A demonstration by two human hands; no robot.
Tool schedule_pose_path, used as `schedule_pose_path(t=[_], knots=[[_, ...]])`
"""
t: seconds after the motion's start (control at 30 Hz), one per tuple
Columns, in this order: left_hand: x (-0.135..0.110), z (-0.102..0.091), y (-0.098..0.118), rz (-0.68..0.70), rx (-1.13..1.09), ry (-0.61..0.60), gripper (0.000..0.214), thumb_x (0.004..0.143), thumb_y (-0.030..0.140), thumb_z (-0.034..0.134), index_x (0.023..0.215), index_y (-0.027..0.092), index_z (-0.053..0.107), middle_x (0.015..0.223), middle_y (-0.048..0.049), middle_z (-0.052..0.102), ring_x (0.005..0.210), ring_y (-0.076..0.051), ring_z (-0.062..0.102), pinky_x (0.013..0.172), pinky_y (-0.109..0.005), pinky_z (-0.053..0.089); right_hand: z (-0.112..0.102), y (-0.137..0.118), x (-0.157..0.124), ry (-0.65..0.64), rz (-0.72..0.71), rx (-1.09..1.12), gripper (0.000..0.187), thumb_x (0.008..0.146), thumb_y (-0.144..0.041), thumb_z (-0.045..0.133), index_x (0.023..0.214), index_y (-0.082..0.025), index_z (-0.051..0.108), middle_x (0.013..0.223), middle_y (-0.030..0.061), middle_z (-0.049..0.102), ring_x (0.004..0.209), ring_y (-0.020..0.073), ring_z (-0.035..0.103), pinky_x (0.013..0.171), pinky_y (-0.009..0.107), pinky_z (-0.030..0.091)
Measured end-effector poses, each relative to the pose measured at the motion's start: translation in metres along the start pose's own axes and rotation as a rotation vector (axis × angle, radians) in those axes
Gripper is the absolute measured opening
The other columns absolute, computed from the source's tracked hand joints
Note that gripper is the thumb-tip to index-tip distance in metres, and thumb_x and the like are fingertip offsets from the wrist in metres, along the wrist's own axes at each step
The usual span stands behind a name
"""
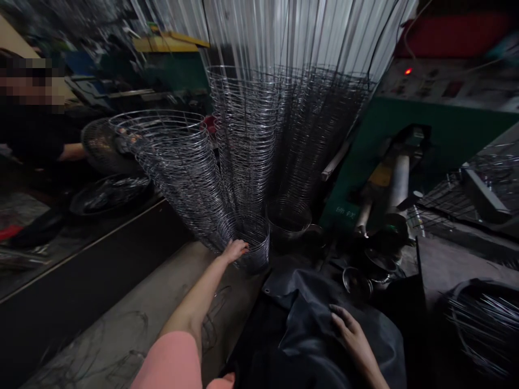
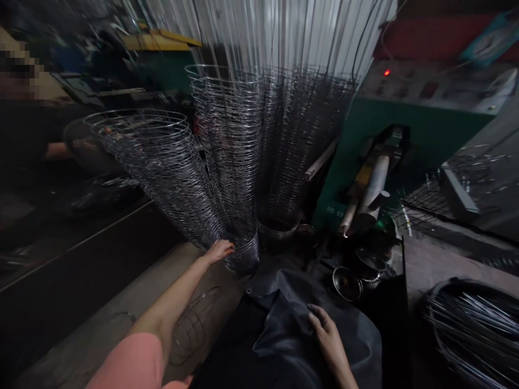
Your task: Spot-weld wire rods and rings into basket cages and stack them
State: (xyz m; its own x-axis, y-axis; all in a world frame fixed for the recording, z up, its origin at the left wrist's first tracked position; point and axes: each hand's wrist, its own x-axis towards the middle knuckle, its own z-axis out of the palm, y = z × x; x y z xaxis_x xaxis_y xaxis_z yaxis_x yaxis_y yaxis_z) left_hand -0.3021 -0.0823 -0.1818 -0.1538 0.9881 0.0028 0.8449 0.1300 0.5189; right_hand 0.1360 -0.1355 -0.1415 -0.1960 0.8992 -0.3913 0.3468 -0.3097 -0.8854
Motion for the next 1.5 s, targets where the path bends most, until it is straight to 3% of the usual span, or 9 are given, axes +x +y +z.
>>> schedule_pose_path(t=[0.23,0.43,0.67,0.83,0.97,1.07,1.27,1.37,1.5], knots=[[0.019,-0.101,0.014,-0.005,-0.309,0.535,0.038,0.084,0.04,0.042,0.109,0.017,0.057,0.091,-0.0069,0.059,0.088,-0.019,0.053,0.082,-0.034,0.04,-0.007,0.011,0.001,-0.027,0.001,-0.059,0.049,0.066,-0.055,0.058,0.097,-0.018,0.067,0.095,0.0077,0.069,0.091,0.0257,0.062,0.081,0.033,0.049],[-0.011,-0.143,0.118,0.253,-1.149,0.669,0.051,0.053,0.027,0.078,0.101,0.02,0.062,0.057,0.0071,0.045,0.056,-0.008,0.043,0.077,-0.026,0.043,-0.028,-0.035,0.022,0.157,-0.223,-0.057,0.054,0.069,-0.051,0.06,0.114,-0.021,0.058,0.117,0.0092,0.06,0.112,0.0265,0.052,0.097,0.039,0.039],[-0.011,-0.076,0.212,0.036,-1.68,0.144,0.032,0.063,0.037,0.068,0.09,0.02,0.063,0.056,0.0063,0.038,0.053,-0.008,0.04,0.075,-0.034,0.048,-0.062,-0.092,-0.008,0.038,-0.502,0.094,0.068,0.07,-0.053,0.063,0.129,-0.025,0.043,0.131,0.0095,0.048,0.121,0.0259,0.042,0.101,0.04,0.031],[-0.005,-0.003,0.228,-0.216,-1.441,-0.231,0.03,0.071,0.037,0.053,0.095,0.02,0.062,0.071,-0.0006,0.055,0.068,-0.013,0.053,0.078,-0.038,0.047,-0.042,-0.085,-0.057,-0.296,-0.217,0.479,0.048,0.067,-0.054,0.064,0.096,-0.017,0.061,0.074,0.0055,0.065,0.062,0.0178,0.061,0.061,0.032,0.048],[-0.016,0.023,0.226,-0.387,-1.101,-0.02,0.044,0.076,0.048,0.047,0.111,0.023,0.055,0.105,-0.0069,0.059,0.106,-0.023,0.053,0.085,-0.041,0.043,-0.033,-0.073,-0.059,-0.089,-0.113,0.736,0.036,0.071,-0.047,0.064,0.089,-0.017,0.059,0.056,-0.0021,0.058,0.041,0.0082,0.049,0.042,0.02,0.039],[-0.039,0.024,0.24,-0.255,-1.047,0.139,0.047,0.075,0.048,0.052,0.116,0.024,0.053,0.113,-0.0051,0.058,0.114,-0.022,0.048,0.097,-0.038,0.035,-0.029,-0.064,-0.049,0.011,-0.157,0.705,0.04,0.072,-0.05,0.062,0.091,-0.016,0.058,0.054,-0.0025,0.057,0.041,0.0085,0.049,0.042,0.02,0.038],[-0.079,0.036,0.294,-0.148,-1.07,-0.383,0.07,0.058,0.041,0.074,0.121,0.026,0.049,0.104,-0.0051,0.059,0.097,-0.022,0.058,0.075,-0.029,0.049,-0.003,-0.043,-0.037,0.004,-0.198,0.5,0.047,0.078,-0.059,0.048,0.1,-0.019,0.057,0.061,-0.002,0.058,0.05,0.0125,0.055,0.053,0.026,0.044],[-0.081,0.046,0.299,-0.197,-1.054,-0.423,0.078,0.054,0.042,0.075,0.124,0.025,0.046,0.091,-0.0026,0.057,0.082,-0.019,0.06,0.057,-0.024,0.049,-0.051,-0.04,-0.038,0.082,-0.281,0.037,0.04,0.076,-0.053,0.055,0.1,-0.022,0.062,0.083,0.0034,0.066,0.077,0.0204,0.062,0.073,0.034,0.047],[-0.077,0.049,0.291,-0.22,-1.057,-0.42,0.079,0.051,0.044,0.076,0.123,0.025,0.048,0.093,-0.0041,0.058,0.082,-0.018,0.058,0.056,-0.022,0.048,-0.202,-0.052,-0.038,0.83,-0.237,-0.491,0.032,0.083,-0.037,0.048,0.107,-0.019,0.061,0.112,0.0103,0.06,0.106,0.0236,0.053,0.094,0.036,0.037]])
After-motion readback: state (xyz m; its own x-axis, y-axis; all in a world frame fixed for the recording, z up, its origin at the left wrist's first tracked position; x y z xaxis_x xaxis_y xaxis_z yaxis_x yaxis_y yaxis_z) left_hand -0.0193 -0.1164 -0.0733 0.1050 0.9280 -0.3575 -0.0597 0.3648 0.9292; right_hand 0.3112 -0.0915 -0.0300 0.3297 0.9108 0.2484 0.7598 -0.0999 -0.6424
